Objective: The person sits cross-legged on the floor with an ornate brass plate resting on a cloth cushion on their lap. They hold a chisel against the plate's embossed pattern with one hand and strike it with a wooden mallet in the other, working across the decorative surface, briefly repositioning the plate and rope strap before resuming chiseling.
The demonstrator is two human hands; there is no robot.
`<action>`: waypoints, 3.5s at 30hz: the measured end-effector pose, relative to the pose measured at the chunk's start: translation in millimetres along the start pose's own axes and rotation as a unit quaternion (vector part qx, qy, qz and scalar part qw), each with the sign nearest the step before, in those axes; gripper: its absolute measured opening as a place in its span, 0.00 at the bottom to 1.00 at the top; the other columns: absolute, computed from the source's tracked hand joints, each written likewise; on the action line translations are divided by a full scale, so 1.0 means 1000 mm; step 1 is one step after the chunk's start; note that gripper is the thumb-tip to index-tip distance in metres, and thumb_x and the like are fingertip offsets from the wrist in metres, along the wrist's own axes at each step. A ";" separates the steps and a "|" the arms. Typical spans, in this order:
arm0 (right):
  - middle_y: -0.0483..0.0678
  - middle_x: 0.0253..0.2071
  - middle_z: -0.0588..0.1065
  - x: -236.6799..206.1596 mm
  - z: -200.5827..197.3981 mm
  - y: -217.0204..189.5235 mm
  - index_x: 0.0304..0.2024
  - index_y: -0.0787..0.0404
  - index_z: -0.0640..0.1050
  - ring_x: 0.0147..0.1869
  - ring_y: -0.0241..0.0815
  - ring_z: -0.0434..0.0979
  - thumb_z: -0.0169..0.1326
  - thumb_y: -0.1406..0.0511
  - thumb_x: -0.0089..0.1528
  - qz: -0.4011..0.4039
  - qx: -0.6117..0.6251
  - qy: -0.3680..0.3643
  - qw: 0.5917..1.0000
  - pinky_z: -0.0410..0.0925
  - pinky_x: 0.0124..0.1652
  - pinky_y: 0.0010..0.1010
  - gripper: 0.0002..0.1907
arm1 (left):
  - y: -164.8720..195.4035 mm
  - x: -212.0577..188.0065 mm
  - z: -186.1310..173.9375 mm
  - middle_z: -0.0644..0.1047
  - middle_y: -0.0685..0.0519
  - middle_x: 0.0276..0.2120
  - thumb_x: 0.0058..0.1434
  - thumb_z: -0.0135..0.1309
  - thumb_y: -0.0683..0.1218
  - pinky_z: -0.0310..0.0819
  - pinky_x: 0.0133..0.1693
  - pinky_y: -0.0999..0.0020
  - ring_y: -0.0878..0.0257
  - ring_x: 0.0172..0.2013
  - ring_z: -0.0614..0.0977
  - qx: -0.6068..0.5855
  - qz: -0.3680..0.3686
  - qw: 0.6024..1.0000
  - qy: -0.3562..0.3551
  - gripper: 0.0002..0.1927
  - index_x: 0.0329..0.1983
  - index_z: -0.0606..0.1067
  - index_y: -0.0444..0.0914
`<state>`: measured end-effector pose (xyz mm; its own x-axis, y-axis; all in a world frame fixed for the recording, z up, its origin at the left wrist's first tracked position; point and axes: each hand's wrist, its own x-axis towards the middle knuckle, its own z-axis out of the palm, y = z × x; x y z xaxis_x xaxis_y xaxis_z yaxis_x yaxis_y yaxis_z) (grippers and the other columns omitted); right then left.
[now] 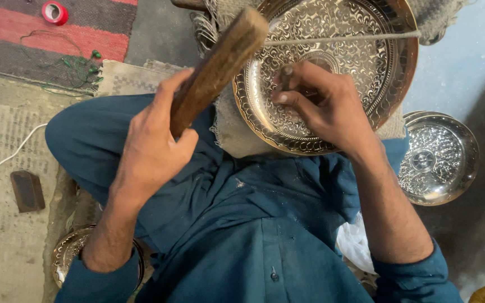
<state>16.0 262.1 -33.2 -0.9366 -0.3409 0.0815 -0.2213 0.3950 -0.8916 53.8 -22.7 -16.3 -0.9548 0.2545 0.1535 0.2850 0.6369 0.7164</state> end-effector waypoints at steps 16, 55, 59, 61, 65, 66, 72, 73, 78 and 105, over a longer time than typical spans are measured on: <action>0.50 0.47 0.77 0.004 -0.040 0.015 0.41 0.62 0.73 0.47 0.41 0.85 0.57 0.70 0.73 -0.116 0.150 0.073 0.979 0.80 0.42 0.30 0.06 | -0.041 -0.041 -0.002 0.78 0.40 0.48 0.58 0.57 0.37 0.76 0.48 0.55 0.49 0.49 0.80 0.008 -0.105 0.994 0.017 0.32 0.68 0.66 0.37; 0.35 0.20 0.65 -0.111 0.056 0.056 0.32 0.61 0.78 0.21 0.24 0.56 0.55 0.60 0.69 0.261 0.180 0.395 0.862 0.49 0.21 0.22 0.14 | -0.030 0.083 0.072 0.77 0.43 0.39 0.69 0.56 0.44 0.74 0.44 0.59 0.53 0.40 0.79 -0.102 0.059 0.991 0.071 0.16 0.58 0.76 0.35; 0.34 0.25 0.70 -0.132 0.053 0.062 0.32 0.59 0.77 0.25 0.24 0.63 0.53 0.59 0.70 0.222 0.133 0.469 0.844 0.56 0.25 0.21 0.13 | -0.038 0.078 0.071 0.79 0.48 0.38 0.71 0.55 0.42 0.73 0.45 0.60 0.54 0.41 0.78 -0.107 0.124 0.984 0.071 0.09 0.50 0.79 0.35; 0.36 0.25 0.69 -0.149 0.052 0.069 0.32 0.59 0.75 0.25 0.27 0.63 0.53 0.59 0.70 0.225 0.099 0.515 0.821 0.57 0.25 0.22 0.14 | -0.040 0.076 0.072 0.80 0.49 0.38 0.73 0.53 0.41 0.72 0.46 0.60 0.54 0.42 0.77 -0.101 0.147 0.980 0.087 0.06 0.47 0.79 0.35; 0.41 0.33 0.70 -0.202 0.039 0.072 0.37 0.61 0.73 0.35 0.30 0.66 0.57 0.62 0.73 0.184 0.071 0.604 0.772 0.62 0.35 0.24 0.13 | -0.042 0.071 0.079 0.79 0.49 0.39 0.74 0.52 0.40 0.71 0.49 0.60 0.53 0.44 0.76 -0.115 0.123 0.979 0.117 0.06 0.47 0.78 0.34; 0.42 0.38 0.72 -0.214 0.039 0.071 0.40 0.61 0.73 0.39 0.30 0.69 0.58 0.63 0.74 0.149 0.098 0.625 0.760 0.66 0.40 0.24 0.11 | -0.042 0.070 0.081 0.79 0.49 0.40 0.75 0.52 0.40 0.71 0.49 0.59 0.53 0.45 0.76 -0.117 0.113 0.979 0.125 0.06 0.47 0.77 0.34; 0.47 0.45 0.80 -0.283 0.027 0.073 0.48 0.66 0.78 0.43 0.35 0.82 0.51 0.63 0.71 0.163 0.196 0.714 0.653 0.76 0.43 0.27 0.12 | -0.046 0.067 0.093 0.76 0.49 0.40 0.73 0.52 0.40 0.67 0.51 0.55 0.50 0.47 0.72 -0.042 0.145 0.978 0.143 0.06 0.48 0.80 0.36; 0.46 0.41 0.79 -0.287 0.026 0.084 0.46 0.65 0.77 0.38 0.35 0.81 0.52 0.63 0.70 0.181 0.198 0.732 0.626 0.73 0.37 0.27 0.11 | -0.047 0.067 0.093 0.76 0.49 0.40 0.73 0.53 0.40 0.67 0.51 0.55 0.50 0.47 0.72 -0.040 0.146 0.978 0.141 0.06 0.48 0.80 0.36; 0.44 0.27 0.71 -0.303 0.018 0.151 0.38 0.63 0.70 0.20 0.32 0.64 0.54 0.64 0.70 0.217 0.226 0.752 0.580 0.56 0.18 0.25 0.10 | -0.055 0.068 0.095 0.76 0.48 0.42 0.75 0.53 0.41 0.67 0.52 0.55 0.50 0.49 0.72 -0.020 0.163 0.975 0.150 0.06 0.50 0.80 0.36; 0.40 0.26 0.68 -0.268 0.013 0.218 0.45 0.58 0.70 0.20 0.30 0.61 0.51 0.64 0.73 0.178 0.296 0.719 0.604 0.56 0.20 0.25 0.05 | -0.093 0.070 0.106 0.70 0.53 0.35 0.82 0.44 0.49 0.64 0.52 0.57 0.56 0.45 0.67 0.077 0.182 0.964 0.178 0.17 0.46 0.80 0.36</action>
<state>222.5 428.5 -254.8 -0.2588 0.9361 -0.2383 -0.1993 -0.2931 -0.9351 -30.2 13.0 -144.2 -0.7496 0.2345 0.6190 0.5902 0.6601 0.4646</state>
